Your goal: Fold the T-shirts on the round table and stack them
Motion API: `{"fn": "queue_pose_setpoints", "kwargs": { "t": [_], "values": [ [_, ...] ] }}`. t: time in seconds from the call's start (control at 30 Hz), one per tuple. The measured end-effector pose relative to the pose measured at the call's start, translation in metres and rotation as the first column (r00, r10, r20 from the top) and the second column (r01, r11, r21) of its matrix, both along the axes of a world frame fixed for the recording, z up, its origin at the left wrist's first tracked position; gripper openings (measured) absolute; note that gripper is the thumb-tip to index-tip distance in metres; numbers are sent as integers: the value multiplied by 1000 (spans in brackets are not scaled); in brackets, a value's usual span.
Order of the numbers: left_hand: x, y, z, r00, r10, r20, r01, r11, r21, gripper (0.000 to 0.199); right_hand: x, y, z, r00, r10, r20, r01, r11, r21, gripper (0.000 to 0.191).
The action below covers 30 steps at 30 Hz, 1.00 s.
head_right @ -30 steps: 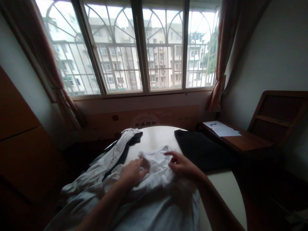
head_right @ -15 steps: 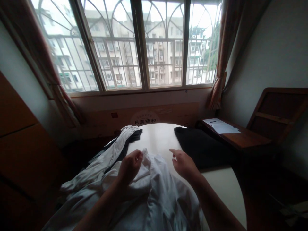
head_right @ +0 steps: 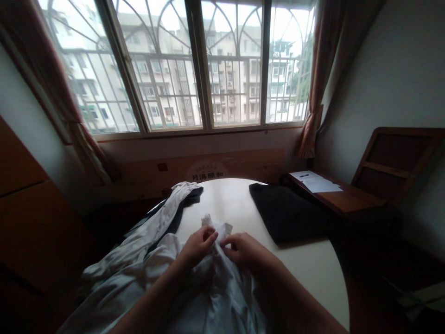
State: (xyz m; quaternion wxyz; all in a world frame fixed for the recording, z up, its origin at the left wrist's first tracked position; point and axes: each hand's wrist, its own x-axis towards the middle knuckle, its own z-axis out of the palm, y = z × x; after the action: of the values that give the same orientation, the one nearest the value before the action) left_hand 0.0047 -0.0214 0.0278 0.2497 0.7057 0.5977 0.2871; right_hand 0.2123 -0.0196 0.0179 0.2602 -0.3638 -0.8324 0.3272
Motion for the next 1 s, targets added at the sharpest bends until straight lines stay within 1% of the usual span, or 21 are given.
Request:
{"fn": "queue_pose_setpoints", "kwargs": {
  "t": [0.1,0.2,0.27,0.3,0.33,0.37,0.4,0.47,0.5,0.53,0.6,0.67,0.73,0.83,0.9,1.0],
  "values": [
    [-2,4,-5,997,4,73,-4,1000,10,46,-3,-3,2,998,51,35,-52,998,35,27],
    [-3,9,-10,991,-2,133,7,999,-38,49,-7,-7,5,998,14,64,-20,995,97,25],
    [-4,13,-12,969,-5,247,32,994,-108,52,-8,-9,8,996,-4,84,-4,995,104,25],
    [-5,15,-12,944,-8,331,60,987,-146,55,-8,-8,8,995,-25,92,16,995,102,24],
    [-7,17,-12,907,-18,421,106,977,-187,57,-7,-7,9,993,-73,88,63,992,106,25],
    [-8,18,-11,862,-27,506,164,960,-227,58,-5,-5,9,987,-146,74,137,984,116,26],
    [-9,19,-9,814,-32,579,219,941,-257,57,-2,-2,8,970,-241,46,233,964,131,27],
    [-11,18,-6,743,-17,669,290,909,-298,49,6,7,7,902,-431,-26,429,889,161,29],
    [-12,17,-4,722,2,692,293,905,-309,45,10,12,5,866,-497,-56,498,851,168,30],
    [-12,16,-3,708,28,706,275,909,-312,42,14,16,4,839,-539,-73,543,823,169,31],
    [-11,13,0,700,70,711,217,928,-304,37,20,23,1,811,-578,-86,584,795,164,31],
    [-10,12,3,713,74,697,173,945,-277,35,20,26,-2,817,-570,-83,576,802,160,31],
    [-9,11,5,720,68,691,144,959,-244,34,17,26,-4,851,-517,-88,524,836,161,31],
    [-6,8,9,700,80,709,118,967,-225,31,10,22,-6,899,-418,-130,435,886,162,34],
    [-5,5,11,691,91,717,120,964,-238,31,7,20,-7,911,-381,-159,404,902,153,36],
    [-4,-1,15,682,94,725,169,945,-281,38,6,21,-8,912,-362,-192,390,910,139,36]
  ]
}}
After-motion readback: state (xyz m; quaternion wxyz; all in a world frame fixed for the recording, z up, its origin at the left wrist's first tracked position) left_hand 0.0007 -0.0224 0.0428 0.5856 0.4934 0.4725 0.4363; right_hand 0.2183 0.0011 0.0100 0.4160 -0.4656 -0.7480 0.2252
